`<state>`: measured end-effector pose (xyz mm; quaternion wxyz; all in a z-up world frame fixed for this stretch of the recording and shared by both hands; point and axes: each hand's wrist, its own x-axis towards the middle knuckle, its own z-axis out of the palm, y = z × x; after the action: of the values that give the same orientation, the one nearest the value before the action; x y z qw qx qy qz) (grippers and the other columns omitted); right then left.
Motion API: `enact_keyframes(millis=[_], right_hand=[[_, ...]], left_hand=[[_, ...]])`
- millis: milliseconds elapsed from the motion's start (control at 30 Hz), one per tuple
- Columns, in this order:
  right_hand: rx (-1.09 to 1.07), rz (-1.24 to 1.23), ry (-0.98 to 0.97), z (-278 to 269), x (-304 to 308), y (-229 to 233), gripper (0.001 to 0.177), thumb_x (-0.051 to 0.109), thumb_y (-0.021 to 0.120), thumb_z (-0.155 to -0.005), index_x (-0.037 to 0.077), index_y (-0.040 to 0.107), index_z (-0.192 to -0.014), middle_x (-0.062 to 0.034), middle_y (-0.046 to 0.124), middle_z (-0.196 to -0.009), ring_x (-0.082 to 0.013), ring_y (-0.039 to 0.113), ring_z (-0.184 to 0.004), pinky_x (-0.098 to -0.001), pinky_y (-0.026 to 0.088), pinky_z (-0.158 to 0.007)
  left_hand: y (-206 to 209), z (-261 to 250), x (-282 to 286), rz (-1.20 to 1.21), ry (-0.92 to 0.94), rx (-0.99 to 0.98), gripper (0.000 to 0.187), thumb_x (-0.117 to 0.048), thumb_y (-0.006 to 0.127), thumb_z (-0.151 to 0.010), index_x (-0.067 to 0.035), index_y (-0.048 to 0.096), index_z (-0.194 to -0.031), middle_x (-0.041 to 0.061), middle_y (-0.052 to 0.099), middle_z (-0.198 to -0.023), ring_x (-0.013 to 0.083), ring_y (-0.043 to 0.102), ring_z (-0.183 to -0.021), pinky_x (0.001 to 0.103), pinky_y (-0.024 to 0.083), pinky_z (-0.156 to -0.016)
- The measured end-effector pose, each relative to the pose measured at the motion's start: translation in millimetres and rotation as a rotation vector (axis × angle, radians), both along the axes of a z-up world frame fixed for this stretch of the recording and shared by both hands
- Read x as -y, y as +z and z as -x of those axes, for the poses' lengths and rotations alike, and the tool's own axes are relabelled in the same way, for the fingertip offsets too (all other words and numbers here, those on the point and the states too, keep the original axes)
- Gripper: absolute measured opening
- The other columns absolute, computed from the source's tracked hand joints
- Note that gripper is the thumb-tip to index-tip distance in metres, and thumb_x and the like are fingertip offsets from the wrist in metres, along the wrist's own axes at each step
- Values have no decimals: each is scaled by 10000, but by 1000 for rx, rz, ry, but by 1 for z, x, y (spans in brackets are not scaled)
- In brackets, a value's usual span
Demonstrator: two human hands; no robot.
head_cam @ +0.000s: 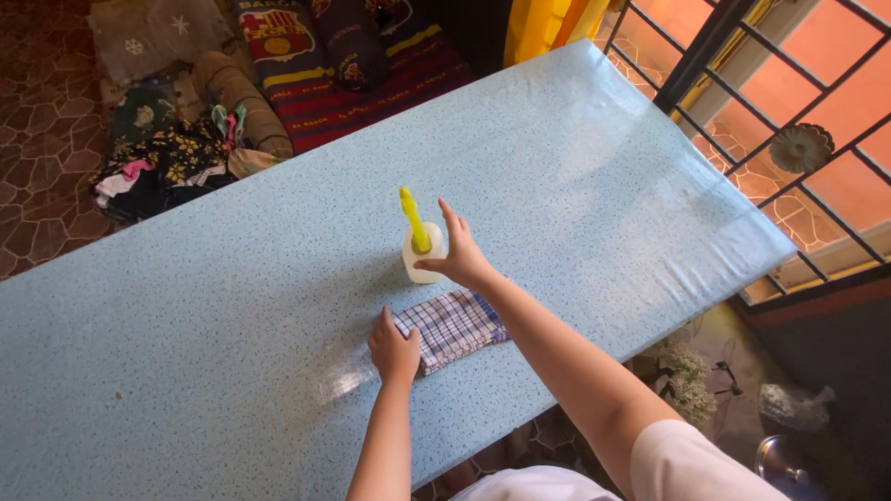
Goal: The recorder sprays a cleaning solution on a table and wipes it clean with a cloth.
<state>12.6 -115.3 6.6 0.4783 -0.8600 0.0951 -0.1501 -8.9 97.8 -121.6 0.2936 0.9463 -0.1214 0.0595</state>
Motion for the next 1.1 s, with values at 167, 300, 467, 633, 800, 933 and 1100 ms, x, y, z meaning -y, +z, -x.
enact_keyframes(millis=[167, 300, 467, 633, 800, 933, 1100], right_hand=[[-324, 100, -70, 78, 42, -74, 1157, 339, 947, -663, 168, 256, -1575, -265, 395, -1511, -424, 398, -1407, -491, 390, -1152], [-618, 293, -61, 139, 53, -92, 672, 426, 832, -780, 170, 593, -1354, -154, 577, -1351, -351, 510, -1305, -456, 462, -1079], [-673, 7, -133, 185, 129, -89, 405, 404, 708, -864, 127, 747, -1157, -114, 733, -1117, -304, 680, -1070, -442, 554, -932], [-748, 96, -483, 230, 180, -73, 441, 339, 682, -896, 101, 714, -1267, -167, 754, -1190, -321, 725, -1102, -441, 571, -986], [-489, 463, -441, 228, 145, -69, 754, 469, 659, -925, 219, 352, -1567, -115, 260, -1649, -391, 184, -1523, -553, 218, -1198], [-357, 629, -143, 193, 108, -81, 695, 449, 576, -963, 294, 316, -1589, -84, 242, -1673, -406, 124, -1531, -570, 122, -1212], [-326, 756, -89, 146, 130, -96, 575, 486, 446, -1029, 390, 328, -1583, 2, 277, -1666, -318, 159, -1543, -574, 88, -1226]], left_hand=[[0, 4, 18, -79, 51, -329, 661, -382, 785, -806, -129, 527, -1360, 141, 620, -1334, 412, 537, -1244, 530, 458, -1014], [-24, 9, 31, -171, -98, -331, 409, -398, 771, -847, -216, 663, -1197, 81, 673, -1246, 381, 599, -1176, 502, 486, -982], [19, 22, 79, 155, -278, -340, 345, -292, 748, -873, -180, 677, -1191, 79, 706, -1203, 337, 662, -1126, 451, 514, -982], [22, 25, 134, 368, -433, -79, 453, -184, 740, -866, -105, 619, -1296, 117, 650, -1305, 359, 579, -1220, 470, 422, -1048], [-1, 36, 158, 295, -395, -167, 495, -136, 697, -869, -93, 593, -1351, 139, 603, -1366, 356, 527, -1274, 461, 396, -1084], [7, 30, 172, 215, -328, -133, 447, -110, 668, -872, -107, 617, -1317, 123, 626, -1328, 349, 538, -1257, 460, 408, -1088], [3, -4, 206, 326, -308, -18, 408, -31, 601, -882, -76, 618, -1287, 156, 598, -1361, 354, 531, -1308, 468, 415, -1116]])
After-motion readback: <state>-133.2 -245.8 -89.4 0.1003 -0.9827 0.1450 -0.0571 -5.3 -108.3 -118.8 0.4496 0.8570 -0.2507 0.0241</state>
